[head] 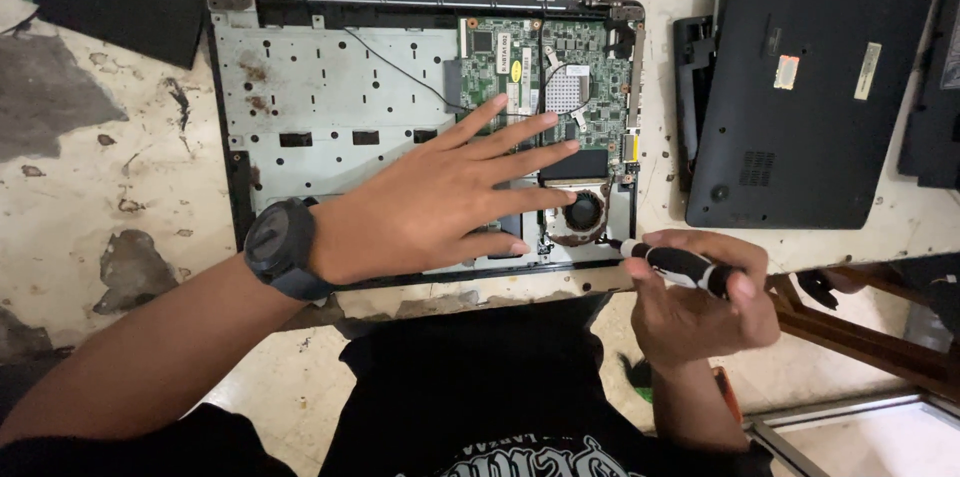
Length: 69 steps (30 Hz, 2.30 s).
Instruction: The person uses a screwdriver to remove screws from the back cover of a laptop. They then remove the cover, disconnect the battery, and remove the cooling fan from the laptop chassis.
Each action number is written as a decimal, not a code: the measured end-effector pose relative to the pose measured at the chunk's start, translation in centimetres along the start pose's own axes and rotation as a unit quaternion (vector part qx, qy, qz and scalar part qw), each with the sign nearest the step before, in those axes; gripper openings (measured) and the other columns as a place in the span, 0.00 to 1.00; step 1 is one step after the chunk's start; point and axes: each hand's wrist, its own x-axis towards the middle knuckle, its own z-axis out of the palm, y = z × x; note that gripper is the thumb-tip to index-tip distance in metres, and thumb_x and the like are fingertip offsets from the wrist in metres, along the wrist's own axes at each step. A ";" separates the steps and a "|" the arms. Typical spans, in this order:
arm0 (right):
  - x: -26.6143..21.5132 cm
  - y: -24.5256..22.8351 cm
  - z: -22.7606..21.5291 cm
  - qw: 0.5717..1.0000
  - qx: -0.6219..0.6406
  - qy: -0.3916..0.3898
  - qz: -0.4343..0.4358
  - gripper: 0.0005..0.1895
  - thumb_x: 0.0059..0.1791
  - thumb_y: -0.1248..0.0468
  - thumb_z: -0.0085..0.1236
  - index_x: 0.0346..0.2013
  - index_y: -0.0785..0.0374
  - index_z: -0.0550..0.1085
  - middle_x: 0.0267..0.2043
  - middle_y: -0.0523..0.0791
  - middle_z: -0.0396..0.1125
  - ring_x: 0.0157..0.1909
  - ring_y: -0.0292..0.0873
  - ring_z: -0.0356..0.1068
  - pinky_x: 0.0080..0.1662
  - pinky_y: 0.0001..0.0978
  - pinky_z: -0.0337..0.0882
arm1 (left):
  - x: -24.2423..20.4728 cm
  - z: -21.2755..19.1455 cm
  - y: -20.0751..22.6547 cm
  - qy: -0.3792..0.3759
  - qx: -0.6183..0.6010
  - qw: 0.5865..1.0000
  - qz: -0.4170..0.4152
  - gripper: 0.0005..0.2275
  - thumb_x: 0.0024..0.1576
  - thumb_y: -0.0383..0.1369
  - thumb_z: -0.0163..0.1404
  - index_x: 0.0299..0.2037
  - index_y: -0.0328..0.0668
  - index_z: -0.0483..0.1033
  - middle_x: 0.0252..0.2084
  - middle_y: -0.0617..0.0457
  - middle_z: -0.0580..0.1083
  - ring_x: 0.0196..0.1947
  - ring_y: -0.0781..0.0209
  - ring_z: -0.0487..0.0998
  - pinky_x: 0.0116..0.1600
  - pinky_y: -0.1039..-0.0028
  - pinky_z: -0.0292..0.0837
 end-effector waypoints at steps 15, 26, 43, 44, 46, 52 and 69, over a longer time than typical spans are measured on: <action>0.4 -0.4 -0.3 0.999 -0.011 -0.039 0.030 0.40 0.50 0.65 0.61 0.71 0.42 0.51 0.48 0.57 0.55 0.37 0.50 0.66 0.39 0.41 0.78 | 0.0 -0.2 0.1 -0.003 -0.020 1.000 -0.008 0.25 0.67 0.45 0.46 0.74 0.51 0.64 0.80 0.45 0.51 0.81 0.44 0.43 0.80 0.42 0.29; 0.1 -1.5 0.0 0.993 0.016 -0.052 0.102 0.32 0.57 0.73 0.44 0.71 0.49 0.46 0.43 0.70 0.66 0.39 0.62 0.73 0.46 0.46 0.74 | 0.0 -0.1 0.1 -0.004 -0.006 1.000 -0.008 0.26 0.66 0.47 0.48 0.74 0.51 0.64 0.81 0.46 0.51 0.81 0.45 0.42 0.80 0.43 0.29; 0.3 -0.9 -0.5 0.987 -0.102 0.046 0.118 0.32 0.55 0.63 0.56 0.69 0.58 0.51 0.65 0.50 0.43 0.43 0.57 0.60 0.46 0.50 0.68 | 0.3 -0.8 0.6 0.011 -0.017 1.000 -0.014 0.22 0.68 0.48 0.44 0.69 0.50 0.70 0.80 0.45 0.52 0.81 0.44 0.45 0.80 0.40 0.26; 2.2 -1.9 0.4 0.988 -0.019 0.046 0.149 0.29 0.58 0.64 0.50 0.71 0.53 0.49 0.68 0.53 0.40 0.27 0.63 0.69 0.33 0.53 0.77 | 0.5 -1.1 0.7 0.019 -0.038 0.999 -0.022 0.21 0.68 0.49 0.42 0.65 0.51 0.74 0.80 0.45 0.52 0.80 0.43 0.47 0.80 0.39 0.25; 2.6 -2.0 0.8 0.979 0.015 0.066 0.191 0.29 0.60 0.65 0.49 0.72 0.51 0.48 0.65 0.61 0.50 0.29 0.62 0.69 0.37 0.54 0.78 | 0.8 -1.3 1.3 0.074 -0.054 0.996 -0.015 0.19 0.68 0.45 0.47 0.64 0.47 0.75 0.75 0.44 0.59 0.75 0.42 0.57 0.80 0.39 0.37; 3.8 -2.7 3.1 0.956 0.109 0.104 0.252 0.31 0.60 0.61 0.51 0.72 0.48 0.45 0.37 0.62 0.61 0.33 0.54 0.67 0.42 0.51 0.81 | 1.1 -2.2 2.7 0.186 -0.146 0.971 -0.044 0.19 0.65 0.46 0.49 0.58 0.42 0.77 0.47 0.50 0.78 0.45 0.56 0.77 0.52 0.64 0.72; 5.6 -2.2 4.7 0.948 0.165 0.106 0.250 0.30 0.58 0.67 0.50 0.68 0.48 0.45 0.38 0.62 0.60 0.35 0.54 0.68 0.44 0.57 0.82 | 0.8 -4.8 2.3 0.190 -0.388 0.883 -0.183 0.08 0.65 0.37 0.52 0.47 0.47 0.82 0.41 0.54 0.82 0.37 0.62 0.81 0.43 0.73 0.76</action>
